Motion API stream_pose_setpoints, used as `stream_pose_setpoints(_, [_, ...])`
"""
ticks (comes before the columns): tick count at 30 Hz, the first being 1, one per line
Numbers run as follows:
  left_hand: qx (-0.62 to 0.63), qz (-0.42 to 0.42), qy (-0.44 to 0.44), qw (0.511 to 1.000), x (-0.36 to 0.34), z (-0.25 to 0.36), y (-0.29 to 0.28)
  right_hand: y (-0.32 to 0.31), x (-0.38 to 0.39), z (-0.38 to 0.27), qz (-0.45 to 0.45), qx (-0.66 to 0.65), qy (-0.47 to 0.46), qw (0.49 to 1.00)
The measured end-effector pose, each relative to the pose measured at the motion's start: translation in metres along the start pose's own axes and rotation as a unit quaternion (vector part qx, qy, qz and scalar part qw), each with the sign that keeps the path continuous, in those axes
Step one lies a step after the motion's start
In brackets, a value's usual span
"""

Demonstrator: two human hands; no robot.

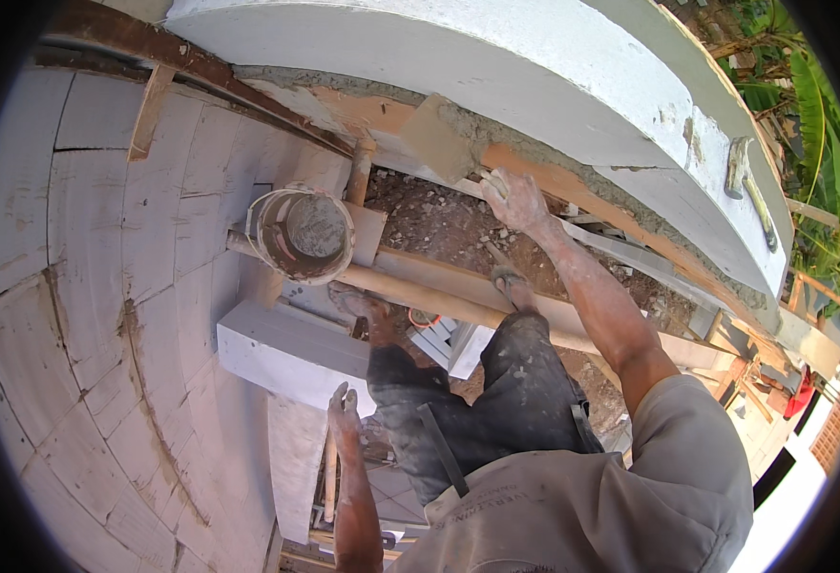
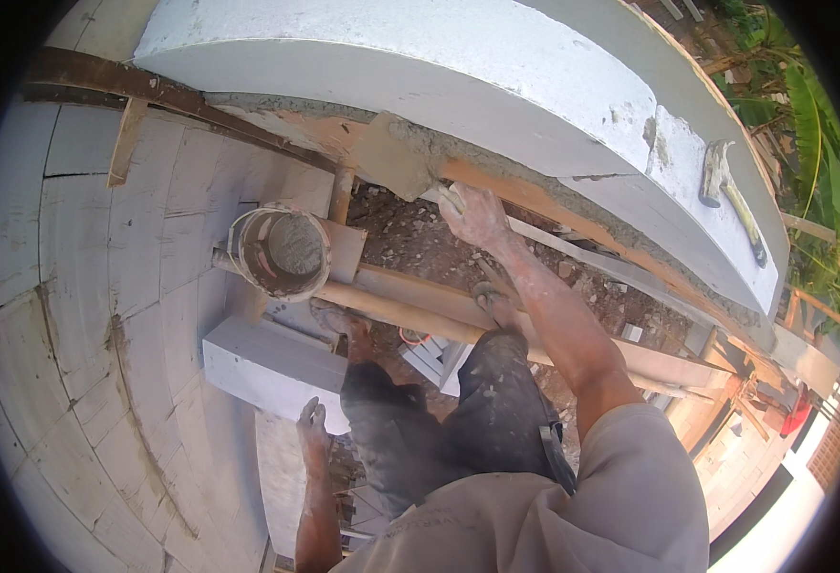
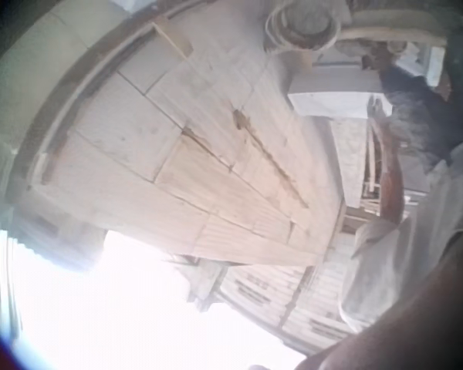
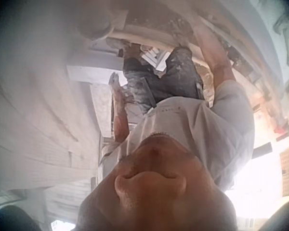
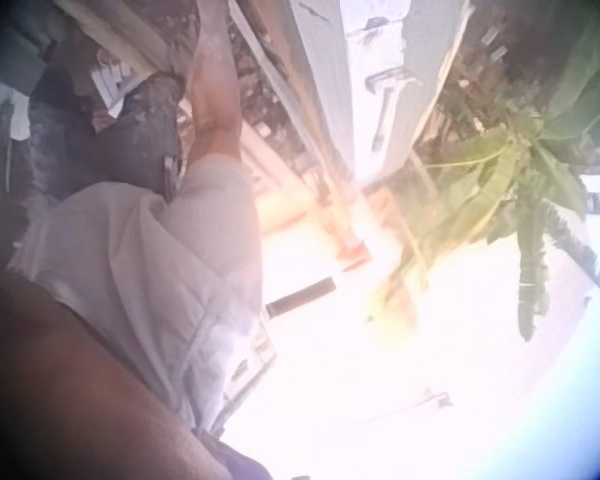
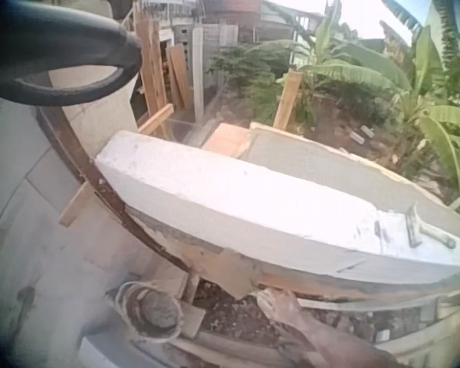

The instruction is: The person scoops wet cement from a bucket with a trowel and applies it to a curved concrete wall section, smoothing the surface along a guide line. The person repeatedly refills the trowel and continues plastering the wall.

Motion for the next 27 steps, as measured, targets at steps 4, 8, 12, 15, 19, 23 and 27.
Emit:
stream_pose_setpoints(4, [-0.004, -0.004, -0.005, 1.000, 0.014, -0.040, -0.009, -0.017, 0.030, 0.035, -0.005, 0.014, 0.012, 1.000])
stream_pose_setpoints(8, [0.063, -0.038, -0.058, 0.996, 0.029, -0.068, -0.017, -0.045, 0.064, 0.073, -0.043, 0.062, 0.038, 0.996])
stream_pose_setpoints(12, [0.007, -0.011, -0.022, 1.000, 0.038, -0.048, -0.006, -0.062, 0.096, 0.112, -0.053, 0.108, 0.052, 0.991])
stream_pose_setpoints(15, [0.035, -0.011, -0.018, 0.999, 0.033, -0.041, 0.008, -0.077, 0.118, 0.134, -0.107, 0.101, 0.089, 0.985])
stream_pose_setpoints(19, [0.037, -0.019, -0.027, 0.999, 0.029, -0.034, 0.030, -0.107, 0.130, 0.126, -0.120, 0.127, 0.113, 0.978])
stream_pose_setpoints(23, [0.013, -0.028, -0.051, 0.998, 0.033, -0.004, 0.049, -0.108, 0.145, 0.158, -0.105, 0.171, 0.069, 0.977])
stream_pose_setpoints(27, [0.000, -0.023, 0.002, 1.000, 0.030, -0.030, 0.050, -0.122, 0.165, 0.185, -0.213, 0.215, 0.115, 0.946])
Point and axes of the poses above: each hand's wrist, its own x-axis away from the middle knuckle, its own y-axis out of the palm, z = x × y, the point moved 3 cm from there along -x, towards the middle knuckle, and after that the axes turned 10 degrees about x, right-handed, at the moved point
